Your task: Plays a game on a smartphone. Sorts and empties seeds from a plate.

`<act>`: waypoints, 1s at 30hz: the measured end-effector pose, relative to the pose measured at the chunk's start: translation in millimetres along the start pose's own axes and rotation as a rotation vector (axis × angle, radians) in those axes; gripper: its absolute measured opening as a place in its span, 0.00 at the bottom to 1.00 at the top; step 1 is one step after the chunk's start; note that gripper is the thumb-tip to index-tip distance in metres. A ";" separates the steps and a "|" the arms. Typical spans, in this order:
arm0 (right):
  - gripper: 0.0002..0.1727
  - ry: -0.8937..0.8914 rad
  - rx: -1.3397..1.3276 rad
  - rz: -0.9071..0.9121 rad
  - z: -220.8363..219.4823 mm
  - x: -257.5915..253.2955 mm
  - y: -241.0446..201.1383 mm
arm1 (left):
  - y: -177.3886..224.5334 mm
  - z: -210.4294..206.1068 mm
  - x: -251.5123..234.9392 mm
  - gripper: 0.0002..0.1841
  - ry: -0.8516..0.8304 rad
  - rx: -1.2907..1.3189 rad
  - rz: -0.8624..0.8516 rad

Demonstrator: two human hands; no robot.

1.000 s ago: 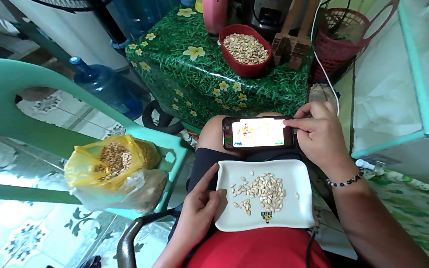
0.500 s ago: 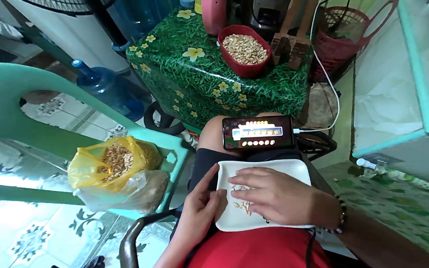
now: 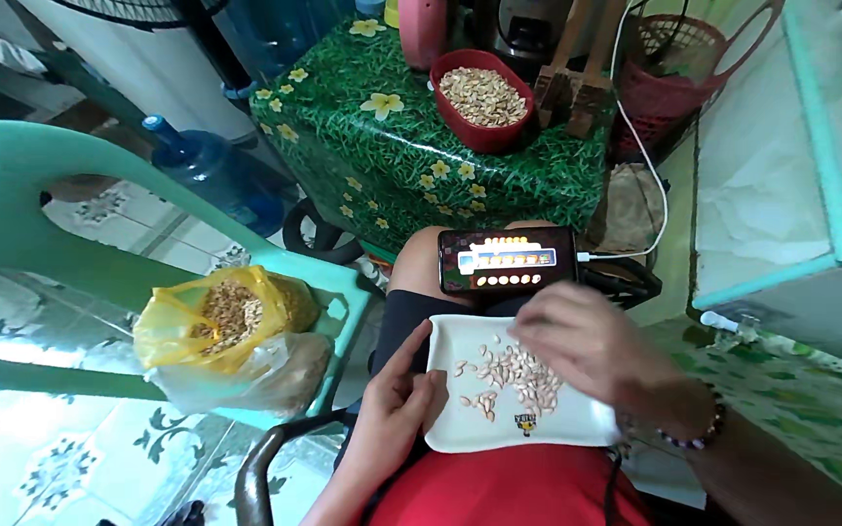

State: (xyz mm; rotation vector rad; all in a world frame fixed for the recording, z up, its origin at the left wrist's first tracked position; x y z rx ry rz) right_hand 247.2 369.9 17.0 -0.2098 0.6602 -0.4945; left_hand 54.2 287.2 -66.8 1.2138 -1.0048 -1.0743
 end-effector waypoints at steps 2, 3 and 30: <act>0.14 0.134 0.113 -0.111 20.0 -9.8 23.4 | 0.0 -0.3 -0.2 0.30 -0.004 0.001 0.003; 0.14 0.168 0.169 -0.167 27.2 -12.9 35.4 | 0.0 -0.6 -0.7 0.30 -0.003 0.001 0.001; 0.21 0.259 0.261 -0.347 41.4 -13.0 79.9 | -2.4 -0.4 -0.7 0.31 -0.001 0.029 -0.006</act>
Point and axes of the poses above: each hand's wrist, its own x-axis away from the middle knuckle, its own z-axis out of the back of the hand, y = z × x, the point moved 8 cm from there along -x, towards the middle knuckle, and after that the axes turned 8 degrees about y, right-handed, at the moved point
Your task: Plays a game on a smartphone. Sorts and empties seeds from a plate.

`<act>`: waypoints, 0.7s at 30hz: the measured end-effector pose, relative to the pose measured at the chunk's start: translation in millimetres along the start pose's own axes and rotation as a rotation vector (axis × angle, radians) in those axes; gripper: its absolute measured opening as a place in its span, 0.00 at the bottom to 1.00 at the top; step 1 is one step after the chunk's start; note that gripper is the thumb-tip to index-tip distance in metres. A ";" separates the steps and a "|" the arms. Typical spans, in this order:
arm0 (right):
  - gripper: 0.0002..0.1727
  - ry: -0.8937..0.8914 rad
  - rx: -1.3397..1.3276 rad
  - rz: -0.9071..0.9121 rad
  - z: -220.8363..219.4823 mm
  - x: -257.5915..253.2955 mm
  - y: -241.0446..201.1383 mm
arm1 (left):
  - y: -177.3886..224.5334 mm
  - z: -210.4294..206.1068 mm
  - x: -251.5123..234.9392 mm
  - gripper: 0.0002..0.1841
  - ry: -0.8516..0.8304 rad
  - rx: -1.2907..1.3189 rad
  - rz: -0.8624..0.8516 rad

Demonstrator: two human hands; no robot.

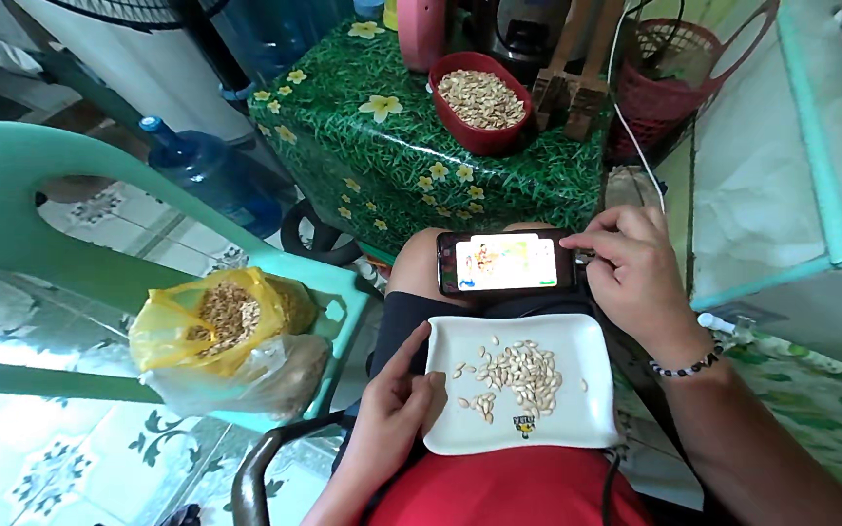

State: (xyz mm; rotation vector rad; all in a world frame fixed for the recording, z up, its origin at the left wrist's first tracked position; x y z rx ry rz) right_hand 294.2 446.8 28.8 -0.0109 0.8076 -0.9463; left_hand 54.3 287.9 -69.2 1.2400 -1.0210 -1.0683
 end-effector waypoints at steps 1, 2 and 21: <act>0.21 -0.005 -0.006 0.006 -1.8 0.9 -0.6 | 0.1 0.1 0.0 0.31 0.003 -0.001 0.001; 0.21 -0.008 -0.011 0.013 -3.4 1.6 -1.3 | 0.1 0.1 0.0 0.31 0.003 -0.003 0.004; 0.21 0.012 -0.003 0.037 -3.7 0.8 0.7 | 1.4 -0.4 0.4 0.30 -0.003 -0.008 -0.004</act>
Point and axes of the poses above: each hand's wrist, its own x-axis away from the middle knuckle, its own z-axis out of the back of the hand, y = z × x, the point moved 8 cm from there along -x, towards the middle knuckle, and after that the axes turned 8 degrees about y, right-handed, at the moved point
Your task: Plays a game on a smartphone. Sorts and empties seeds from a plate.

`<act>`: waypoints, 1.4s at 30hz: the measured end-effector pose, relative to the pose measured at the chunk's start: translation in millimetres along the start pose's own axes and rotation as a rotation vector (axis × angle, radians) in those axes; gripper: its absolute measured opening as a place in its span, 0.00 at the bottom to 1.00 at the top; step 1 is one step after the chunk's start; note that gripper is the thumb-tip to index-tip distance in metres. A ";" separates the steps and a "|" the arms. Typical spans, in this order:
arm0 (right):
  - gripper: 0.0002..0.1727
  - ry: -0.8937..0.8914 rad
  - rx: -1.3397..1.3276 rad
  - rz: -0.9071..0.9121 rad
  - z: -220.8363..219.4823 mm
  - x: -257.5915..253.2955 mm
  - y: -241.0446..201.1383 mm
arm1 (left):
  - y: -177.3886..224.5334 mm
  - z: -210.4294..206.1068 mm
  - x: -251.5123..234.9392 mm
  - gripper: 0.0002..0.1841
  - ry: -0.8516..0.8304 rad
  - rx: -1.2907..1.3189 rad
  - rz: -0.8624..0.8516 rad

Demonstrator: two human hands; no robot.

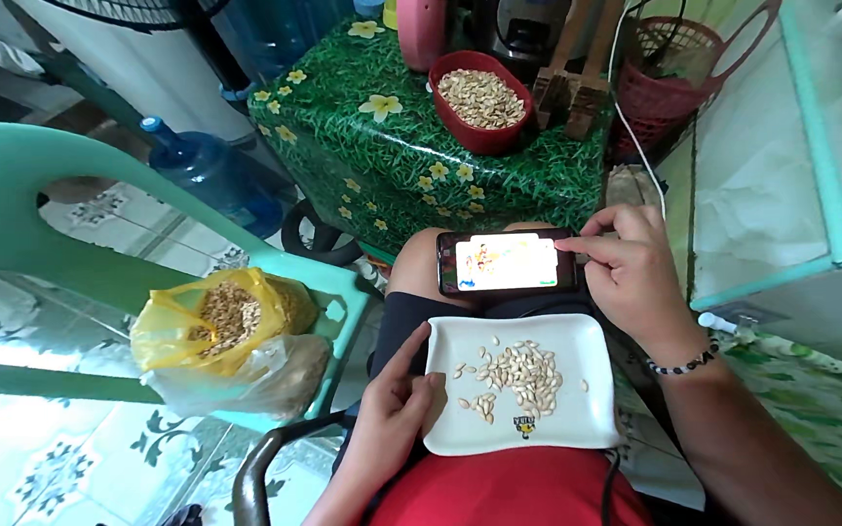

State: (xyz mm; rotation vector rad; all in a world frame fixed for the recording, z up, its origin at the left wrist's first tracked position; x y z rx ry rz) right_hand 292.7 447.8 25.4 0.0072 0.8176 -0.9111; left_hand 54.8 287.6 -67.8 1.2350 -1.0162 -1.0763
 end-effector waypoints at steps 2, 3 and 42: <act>0.21 -0.002 -0.003 -0.006 -0.5 0.3 0.4 | 0.2 -0.1 0.1 0.30 -0.001 0.001 -0.007; 0.20 -0.005 -0.007 -0.009 -0.7 0.5 0.3 | 0.2 -0.1 0.2 0.30 -0.002 0.001 -0.007; 0.28 -0.652 -0.371 0.157 -25.7 78.6 -72.1 | 1.0 -0.3 -0.5 0.30 -0.001 -0.006 0.019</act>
Point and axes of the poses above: each hand's wrist, its own x-axis away from the middle knuckle, its own z-axis out of the back of the hand, y = z × x, the point moved 8 cm from there along -x, towards the middle knuckle, and after that the axes turned 8 degrees about y, right-handed, at the moved point
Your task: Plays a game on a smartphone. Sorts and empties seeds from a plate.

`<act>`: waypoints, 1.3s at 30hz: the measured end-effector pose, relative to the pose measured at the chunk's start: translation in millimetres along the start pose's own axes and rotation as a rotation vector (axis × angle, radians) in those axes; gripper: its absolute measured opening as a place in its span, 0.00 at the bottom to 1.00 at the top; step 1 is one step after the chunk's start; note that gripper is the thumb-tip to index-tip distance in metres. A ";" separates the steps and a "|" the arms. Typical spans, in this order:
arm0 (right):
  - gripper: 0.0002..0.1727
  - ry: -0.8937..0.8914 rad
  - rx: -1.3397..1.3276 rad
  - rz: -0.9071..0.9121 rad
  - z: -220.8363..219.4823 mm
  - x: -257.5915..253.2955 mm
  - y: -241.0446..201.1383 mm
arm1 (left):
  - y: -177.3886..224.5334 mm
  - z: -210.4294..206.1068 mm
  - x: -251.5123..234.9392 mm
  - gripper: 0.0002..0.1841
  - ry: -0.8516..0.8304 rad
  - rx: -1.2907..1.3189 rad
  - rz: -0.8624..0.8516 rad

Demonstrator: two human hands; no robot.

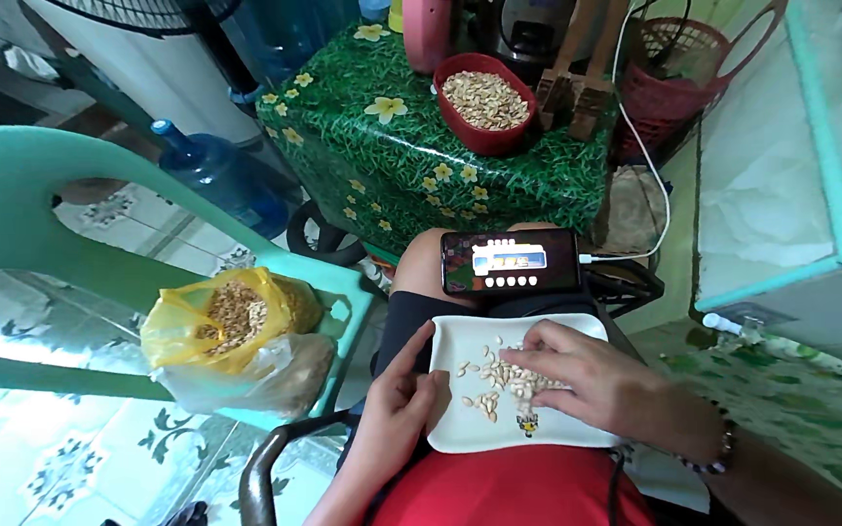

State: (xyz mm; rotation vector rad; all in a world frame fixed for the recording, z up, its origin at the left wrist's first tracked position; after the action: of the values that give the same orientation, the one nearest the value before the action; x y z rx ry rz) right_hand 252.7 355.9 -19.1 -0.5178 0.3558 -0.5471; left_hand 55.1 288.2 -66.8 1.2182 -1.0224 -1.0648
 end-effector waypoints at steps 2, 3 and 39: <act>0.23 0.022 -0.041 0.030 -2.0 -5.6 -4.6 | 0.0 0.0 0.0 0.30 0.000 0.002 0.003; 0.21 0.044 -0.057 0.043 2.2 -8.2 -6.3 | 0.2 0.3 0.2 0.30 0.000 0.005 0.004; 0.22 0.592 0.345 -0.173 85.5 -38.0 52.4 | -2.3 0.6 0.7 0.31 0.004 0.020 -0.013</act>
State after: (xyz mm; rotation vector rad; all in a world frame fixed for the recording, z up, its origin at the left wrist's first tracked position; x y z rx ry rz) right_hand 281.7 447.5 28.5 -0.0402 0.7666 -0.9104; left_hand 54.4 287.3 -69.0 1.2445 -1.0259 -1.0641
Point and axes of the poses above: each hand's wrist, its own x-axis away from the middle knuckle, its own z-axis out of the back of the hand, y = z × x, the point moved 8 cm from there along -x, towards the middle knuckle, and after that the axes turned 8 degrees about y, right-handed, at the moved point
